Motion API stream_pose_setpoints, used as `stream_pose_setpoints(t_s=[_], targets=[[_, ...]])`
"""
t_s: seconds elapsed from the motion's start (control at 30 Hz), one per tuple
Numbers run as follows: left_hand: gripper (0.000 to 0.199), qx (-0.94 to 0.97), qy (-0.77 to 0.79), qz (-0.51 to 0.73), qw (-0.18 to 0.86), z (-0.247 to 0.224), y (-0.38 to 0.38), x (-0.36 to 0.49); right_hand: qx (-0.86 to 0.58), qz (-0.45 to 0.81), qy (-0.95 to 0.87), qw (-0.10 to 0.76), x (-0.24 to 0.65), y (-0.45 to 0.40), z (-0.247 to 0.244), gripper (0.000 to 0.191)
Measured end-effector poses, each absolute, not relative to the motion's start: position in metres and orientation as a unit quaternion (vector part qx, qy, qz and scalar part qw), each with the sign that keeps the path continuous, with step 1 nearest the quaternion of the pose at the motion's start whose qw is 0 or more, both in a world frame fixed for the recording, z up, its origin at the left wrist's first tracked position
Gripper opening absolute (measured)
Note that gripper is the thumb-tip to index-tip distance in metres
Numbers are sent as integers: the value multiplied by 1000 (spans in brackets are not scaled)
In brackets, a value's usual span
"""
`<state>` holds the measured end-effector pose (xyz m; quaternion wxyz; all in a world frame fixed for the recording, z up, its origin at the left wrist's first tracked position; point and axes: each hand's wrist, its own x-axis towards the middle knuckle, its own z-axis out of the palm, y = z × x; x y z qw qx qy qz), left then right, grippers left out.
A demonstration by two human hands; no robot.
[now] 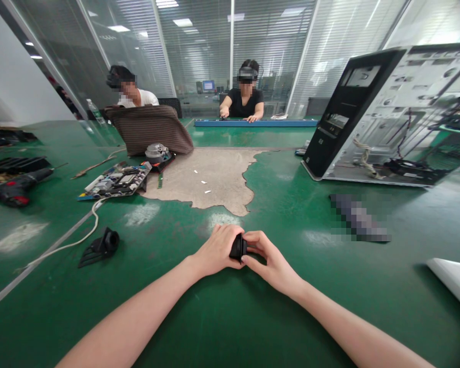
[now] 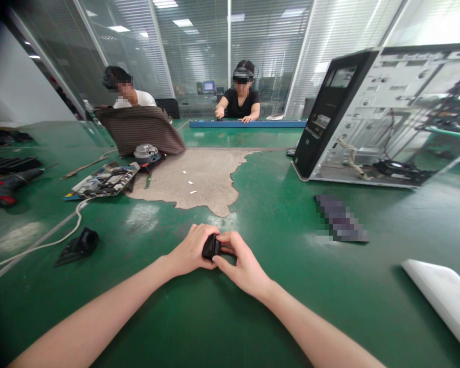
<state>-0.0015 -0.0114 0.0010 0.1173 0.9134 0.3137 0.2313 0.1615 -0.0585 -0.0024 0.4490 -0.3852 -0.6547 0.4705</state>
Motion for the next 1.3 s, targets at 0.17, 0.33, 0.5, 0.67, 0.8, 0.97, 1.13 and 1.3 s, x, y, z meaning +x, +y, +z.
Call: stream_pose_setpoints(t_s=[0.17,0.33,0.5,0.67,0.8,0.97,1.13,1.3], targets=[[47,911,316,240,109,1,-12,0,-409,457,-641,462,160,-59,-2,9],[48,911,319,237,114,1,-12,0,-433,488,-611,448,159,-55,-5,21],[49,911,319,234,118,1,-12,-1,-411,476,-649,427,162,-57,-4,24],[50,913,313,233,118,3,-12,-1,-398,394,-699,445,163,-61,1,19],[49,911,314,239,120,3,-12,0,-413,403,-678,455,161,-59,-1,13],[50,911,315,240,118,1,-11,0,-435,452,-647,434,161,-56,-5,23],[50,911,316,235,120,1,-11,-2,-403,421,-685,437,163,-59,-3,27],[48,911,314,242,116,2,-12,0,-408,400,-694,439,163,-60,-2,20]])
